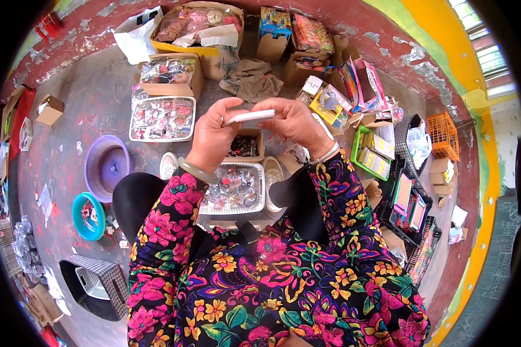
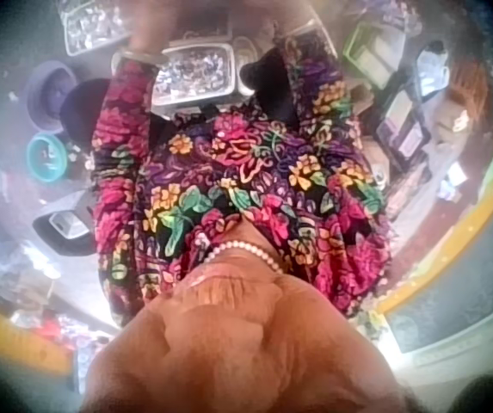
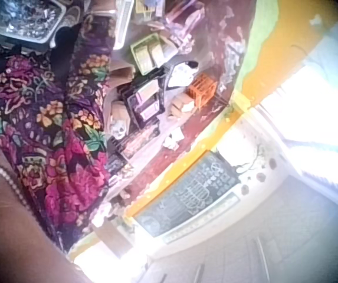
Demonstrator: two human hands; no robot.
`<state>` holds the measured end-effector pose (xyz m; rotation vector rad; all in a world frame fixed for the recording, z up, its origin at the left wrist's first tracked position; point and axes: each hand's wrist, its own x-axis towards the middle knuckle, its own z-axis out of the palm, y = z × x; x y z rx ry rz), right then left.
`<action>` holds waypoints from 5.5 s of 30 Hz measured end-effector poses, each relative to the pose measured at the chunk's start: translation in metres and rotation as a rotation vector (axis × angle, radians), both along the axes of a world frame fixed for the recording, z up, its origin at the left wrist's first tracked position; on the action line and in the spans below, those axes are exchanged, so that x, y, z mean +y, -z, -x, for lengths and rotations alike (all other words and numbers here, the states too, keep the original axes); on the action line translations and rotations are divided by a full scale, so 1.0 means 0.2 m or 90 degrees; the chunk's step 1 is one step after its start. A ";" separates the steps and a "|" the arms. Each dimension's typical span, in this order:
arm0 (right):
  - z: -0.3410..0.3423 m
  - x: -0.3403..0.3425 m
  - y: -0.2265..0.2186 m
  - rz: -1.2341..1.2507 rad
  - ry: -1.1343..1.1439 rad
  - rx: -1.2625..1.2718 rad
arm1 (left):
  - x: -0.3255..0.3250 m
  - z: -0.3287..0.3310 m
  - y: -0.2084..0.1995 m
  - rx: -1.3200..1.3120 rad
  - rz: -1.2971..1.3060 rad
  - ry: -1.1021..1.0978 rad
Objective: The person sits on the floor surrounded by boxes and baskets, picking up small items like hair ties and placing them into small plastic bags. They seal the bags and place them into a white basket, repeating the process with different items.
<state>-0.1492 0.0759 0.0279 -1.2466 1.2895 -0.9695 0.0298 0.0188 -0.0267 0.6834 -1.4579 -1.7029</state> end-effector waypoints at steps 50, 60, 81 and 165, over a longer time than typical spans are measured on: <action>0.28 0.00 -0.10 -0.049 0.095 -0.057 | 0.02 0.01 -0.10 -0.039 -0.220 0.009; -0.14 -0.09 0.08 -0.022 0.124 -0.101 | -0.03 -0.08 -0.12 0.056 -0.328 0.002; -0.07 -0.09 0.06 -0.005 0.080 -0.044 | -0.02 -0.07 -0.09 0.103 -0.350 0.032; 0.00 -0.11 0.08 0.075 -0.019 0.128 | -0.03 -0.05 -0.02 -0.119 -0.092 0.020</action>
